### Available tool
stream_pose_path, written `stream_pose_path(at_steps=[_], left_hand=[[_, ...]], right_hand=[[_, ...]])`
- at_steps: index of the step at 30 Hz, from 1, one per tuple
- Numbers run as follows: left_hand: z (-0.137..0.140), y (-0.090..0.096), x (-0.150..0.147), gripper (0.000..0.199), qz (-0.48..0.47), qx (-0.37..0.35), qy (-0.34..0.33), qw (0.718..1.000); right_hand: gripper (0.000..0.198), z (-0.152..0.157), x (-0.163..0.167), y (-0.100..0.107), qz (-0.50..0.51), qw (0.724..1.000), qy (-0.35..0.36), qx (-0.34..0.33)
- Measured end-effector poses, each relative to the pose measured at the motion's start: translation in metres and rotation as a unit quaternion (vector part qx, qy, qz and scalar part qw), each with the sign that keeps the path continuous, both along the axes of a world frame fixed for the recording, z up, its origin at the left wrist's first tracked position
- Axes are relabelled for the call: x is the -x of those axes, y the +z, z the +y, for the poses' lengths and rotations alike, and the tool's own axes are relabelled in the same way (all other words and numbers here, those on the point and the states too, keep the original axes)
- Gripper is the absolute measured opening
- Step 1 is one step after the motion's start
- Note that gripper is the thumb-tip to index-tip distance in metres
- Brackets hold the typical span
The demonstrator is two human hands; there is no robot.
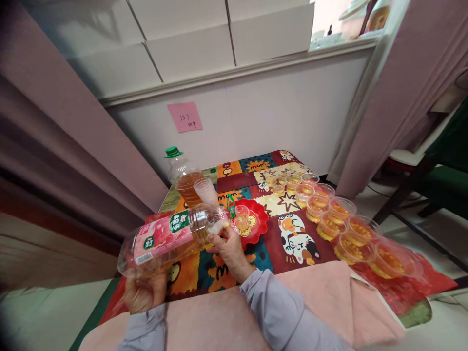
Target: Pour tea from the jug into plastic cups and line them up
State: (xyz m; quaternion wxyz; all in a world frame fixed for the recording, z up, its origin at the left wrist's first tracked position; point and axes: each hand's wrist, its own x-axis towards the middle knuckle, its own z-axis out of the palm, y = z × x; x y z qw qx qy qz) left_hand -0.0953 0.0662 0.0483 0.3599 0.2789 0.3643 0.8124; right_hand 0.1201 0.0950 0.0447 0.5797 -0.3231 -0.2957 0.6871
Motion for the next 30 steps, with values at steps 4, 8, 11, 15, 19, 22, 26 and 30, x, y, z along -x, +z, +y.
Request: stream_pose_path(at_steps=[4, 8, 11, 15, 19, 22, 26, 30], left_hand=[[-0.001, -0.001, 0.001, 0.064, 0.007, -0.012, 0.002, 1.0], [0.001, -0.006, 0.006, 0.069, -0.017, 0.002, 0.005, 1.0], [0.003, -0.007, 0.008, 0.071, -0.025, -0.001, 0.017, 1.0], [-0.001, -0.002, 0.003, 0.064, -0.002, 0.004, -0.001, 1.0], [-0.006, 0.005, -0.003, 0.05, 0.017, 0.014, -0.001, 1.0], [-0.006, 0.007, -0.006, 0.05, 0.026, 0.012, 0.0, 1.0], [-0.005, 0.006, -0.006, 0.047, 0.036, 0.006, -0.003, 0.999], [-0.004, 0.003, -0.004, 0.047, 0.031, 0.003, -0.002, 1.0]], right_hand=[[0.078, 0.0, 0.001, 0.0, 0.001, 1.0, -0.003, -0.001], [0.076, 0.0, 0.0, -0.001, 0.002, 1.0, -0.005, -0.004], [0.076, 0.0, -0.001, -0.001, 0.0, 1.0, 0.002, -0.003], [0.074, 0.0, -0.001, -0.001, 0.0, 1.0, 0.007, -0.007], [0.073, 0.0, -0.001, -0.001, -0.001, 1.0, 0.003, -0.004], [0.072, 0.001, -0.001, -0.001, -0.001, 1.0, 0.002, -0.005], [0.075, 0.0, -0.001, 0.0, 0.002, 1.0, 0.007, -0.004], [0.073, 0.0, -0.001, -0.001, -0.001, 1.0, 0.004, -0.004]])
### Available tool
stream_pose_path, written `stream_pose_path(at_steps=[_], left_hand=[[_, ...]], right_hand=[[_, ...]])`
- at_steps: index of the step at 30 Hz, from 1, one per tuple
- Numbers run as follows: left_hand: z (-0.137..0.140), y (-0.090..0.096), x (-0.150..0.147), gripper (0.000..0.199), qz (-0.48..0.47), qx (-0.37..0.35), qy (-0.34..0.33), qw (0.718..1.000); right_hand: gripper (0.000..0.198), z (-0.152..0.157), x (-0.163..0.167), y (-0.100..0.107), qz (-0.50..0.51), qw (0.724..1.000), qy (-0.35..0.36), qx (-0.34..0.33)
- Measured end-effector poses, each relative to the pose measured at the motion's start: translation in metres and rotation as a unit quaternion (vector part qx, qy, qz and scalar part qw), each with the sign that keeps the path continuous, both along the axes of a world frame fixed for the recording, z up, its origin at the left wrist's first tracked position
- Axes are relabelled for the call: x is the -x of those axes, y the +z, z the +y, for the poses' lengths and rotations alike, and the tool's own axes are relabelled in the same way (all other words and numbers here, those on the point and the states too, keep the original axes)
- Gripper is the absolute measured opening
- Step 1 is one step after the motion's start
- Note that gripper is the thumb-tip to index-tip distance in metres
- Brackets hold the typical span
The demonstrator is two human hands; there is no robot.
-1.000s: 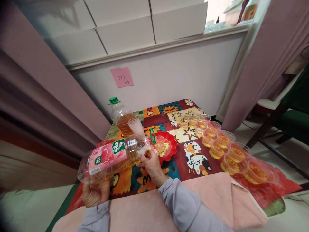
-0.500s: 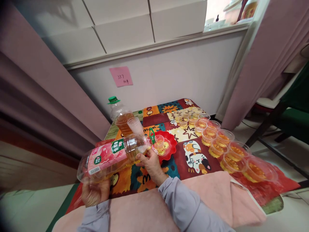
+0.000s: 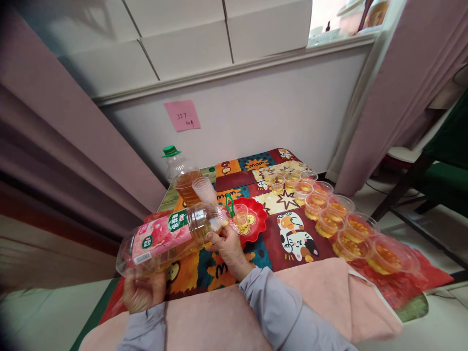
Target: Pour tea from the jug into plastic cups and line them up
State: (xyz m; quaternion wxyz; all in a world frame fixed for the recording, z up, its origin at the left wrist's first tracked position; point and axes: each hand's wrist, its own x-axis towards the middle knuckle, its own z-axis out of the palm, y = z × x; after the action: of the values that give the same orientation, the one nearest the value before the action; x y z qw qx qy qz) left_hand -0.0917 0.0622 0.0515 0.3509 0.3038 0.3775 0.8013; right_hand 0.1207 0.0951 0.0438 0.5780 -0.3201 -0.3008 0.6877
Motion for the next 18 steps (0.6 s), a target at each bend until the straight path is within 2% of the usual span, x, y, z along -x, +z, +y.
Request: stream_pose_path(at_steps=[7, 13, 18], left_hand=[[0.002, -0.007, 0.008, 0.055, -0.025, 0.008, 0.003, 1.0], [0.004, -0.007, 0.008, 0.045, -0.032, 0.017, 0.006, 0.999], [0.008, -0.011, 0.002, 0.04, -0.025, 0.063, 0.023, 0.997]], right_hand=[[0.075, 0.0, 0.0, 0.001, 0.002, 1.0, 0.003, 0.002], [0.073, 0.001, -0.001, 0.0, -0.006, 1.0, -0.014, 0.006], [0.076, 0.0, 0.0, -0.002, -0.023, 0.999, -0.033, -0.005]])
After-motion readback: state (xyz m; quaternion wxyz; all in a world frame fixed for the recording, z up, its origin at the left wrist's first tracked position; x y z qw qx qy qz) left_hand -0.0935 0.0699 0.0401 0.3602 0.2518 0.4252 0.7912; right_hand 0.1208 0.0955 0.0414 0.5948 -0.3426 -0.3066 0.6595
